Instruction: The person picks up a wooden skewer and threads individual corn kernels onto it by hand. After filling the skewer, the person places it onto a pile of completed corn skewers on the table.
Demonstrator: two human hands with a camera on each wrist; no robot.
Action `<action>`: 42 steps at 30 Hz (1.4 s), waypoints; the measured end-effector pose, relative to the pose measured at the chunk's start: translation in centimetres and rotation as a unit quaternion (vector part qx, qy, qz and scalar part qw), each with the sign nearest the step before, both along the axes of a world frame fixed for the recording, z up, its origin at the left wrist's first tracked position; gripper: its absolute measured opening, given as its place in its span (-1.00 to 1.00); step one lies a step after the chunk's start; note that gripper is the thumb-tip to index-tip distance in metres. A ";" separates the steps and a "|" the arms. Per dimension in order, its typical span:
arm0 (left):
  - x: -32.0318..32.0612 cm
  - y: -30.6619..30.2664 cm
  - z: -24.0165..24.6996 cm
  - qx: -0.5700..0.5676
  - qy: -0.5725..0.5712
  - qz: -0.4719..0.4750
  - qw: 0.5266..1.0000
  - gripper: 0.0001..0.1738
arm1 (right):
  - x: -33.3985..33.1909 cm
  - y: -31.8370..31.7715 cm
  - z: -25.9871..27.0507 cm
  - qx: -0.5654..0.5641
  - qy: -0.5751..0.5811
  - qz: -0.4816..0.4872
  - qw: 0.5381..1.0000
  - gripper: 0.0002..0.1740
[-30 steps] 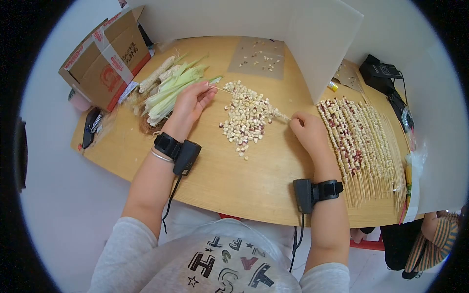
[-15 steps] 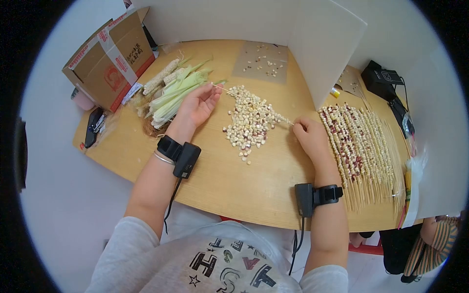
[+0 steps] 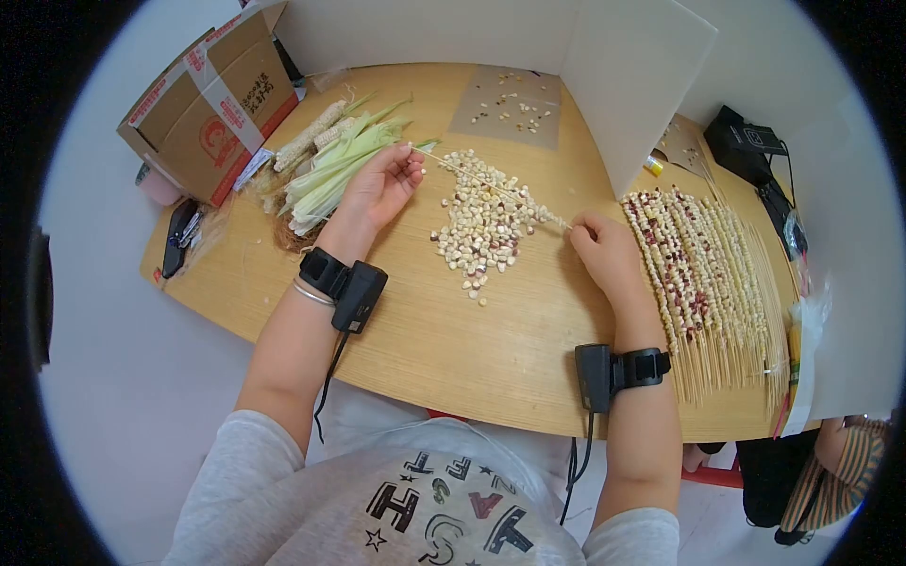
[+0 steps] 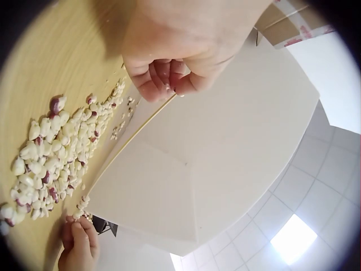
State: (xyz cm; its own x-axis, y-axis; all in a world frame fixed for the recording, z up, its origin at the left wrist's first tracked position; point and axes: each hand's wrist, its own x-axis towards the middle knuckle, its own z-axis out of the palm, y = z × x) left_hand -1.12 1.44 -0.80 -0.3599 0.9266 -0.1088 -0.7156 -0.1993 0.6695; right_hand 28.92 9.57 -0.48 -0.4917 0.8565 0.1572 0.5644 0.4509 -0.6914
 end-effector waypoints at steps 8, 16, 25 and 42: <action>0.1 0.0 0.0 -0.013 0.005 0.002 1.000 -0.89 | -0.1 -0.2 0.2 0.021 -0.007 -0.003 1.000 -0.76; 2.9 -0.4 0.5 -0.013 0.039 -0.078 0.996 -0.93 | -1.5 -1.6 0.3 0.003 0.074 0.049 0.996 -0.79; 6.1 -1.0 1.8 -0.061 0.161 -0.208 0.963 -0.89 | -2.7 -3.0 0.8 0.029 0.107 0.063 0.992 -0.80; 6.6 -1.3 1.6 -0.040 0.488 -0.065 0.869 -0.79 | -2.1 -2.0 0.2 0.046 0.073 -0.005 0.996 -0.75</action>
